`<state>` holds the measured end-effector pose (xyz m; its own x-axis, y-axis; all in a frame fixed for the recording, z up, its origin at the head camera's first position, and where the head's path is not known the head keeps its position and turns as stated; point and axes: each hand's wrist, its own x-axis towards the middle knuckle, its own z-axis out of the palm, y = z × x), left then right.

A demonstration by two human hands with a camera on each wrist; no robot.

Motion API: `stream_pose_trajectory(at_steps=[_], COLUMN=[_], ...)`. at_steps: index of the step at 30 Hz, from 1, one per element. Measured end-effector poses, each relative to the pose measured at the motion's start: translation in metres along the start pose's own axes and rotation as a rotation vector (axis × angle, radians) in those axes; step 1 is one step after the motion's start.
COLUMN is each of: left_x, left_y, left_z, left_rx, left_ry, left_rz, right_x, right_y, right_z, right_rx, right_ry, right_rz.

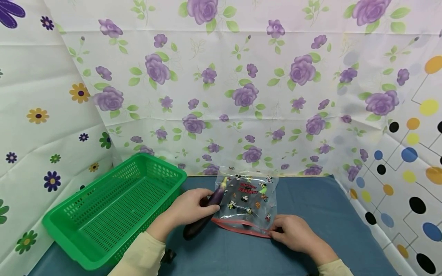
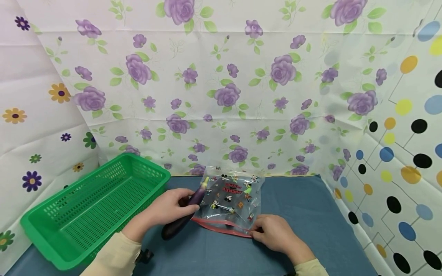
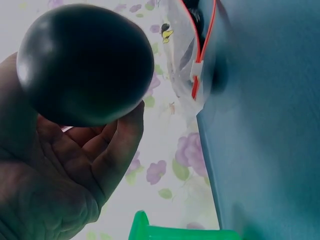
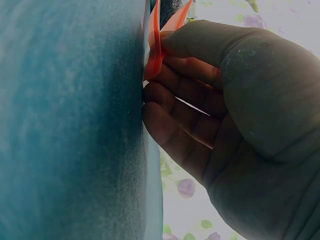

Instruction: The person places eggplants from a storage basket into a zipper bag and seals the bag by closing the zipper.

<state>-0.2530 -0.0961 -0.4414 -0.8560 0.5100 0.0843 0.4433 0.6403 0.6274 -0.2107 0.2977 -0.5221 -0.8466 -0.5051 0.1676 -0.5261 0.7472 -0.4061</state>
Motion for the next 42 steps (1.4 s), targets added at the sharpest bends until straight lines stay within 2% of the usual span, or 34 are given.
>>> stream_pose_trajectory(at_steps=[16,21,29,33,34,37,40,41,42], left_x=[0.001,0.002,0.003,0.004,0.007,0.008,0.008,0.005,0.005], left_y=[0.005,0.003,0.009,0.007,-0.001,-0.002,0.001,0.011,0.013], left_z=[0.019,0.024,0.027,0.031,0.037,0.042,0.044,0.040,0.040], left_rx=[0.039,0.035,0.039,0.031,0.036,0.026,0.031,0.028,0.035], left_ry=[-0.064,-0.082,-0.114,-0.128,-0.120,-0.130,-0.155,-0.174,-0.183], left_rz=[0.030,0.041,0.057,0.106,0.145,0.181,0.185,0.157,0.152], right_x=[-0.001,-0.001,0.000,0.000,0.000,0.000,-0.001,-0.001,-0.001], right_y=[-0.003,-0.003,-0.001,-0.001,-0.001,-0.002,-0.002,-0.002,-0.002], right_z=[-0.001,0.000,-0.002,-0.002,-0.002,-0.002,-0.002,-0.002,-0.003], right_rx=[0.014,0.013,0.011,0.003,0.001,0.000,0.003,0.008,0.011], right_ry=[-0.013,-0.016,-0.022,-0.018,-0.018,-0.020,-0.021,-0.022,-0.022], right_rz=[0.009,0.011,0.022,0.020,0.018,0.017,0.018,0.020,0.020])
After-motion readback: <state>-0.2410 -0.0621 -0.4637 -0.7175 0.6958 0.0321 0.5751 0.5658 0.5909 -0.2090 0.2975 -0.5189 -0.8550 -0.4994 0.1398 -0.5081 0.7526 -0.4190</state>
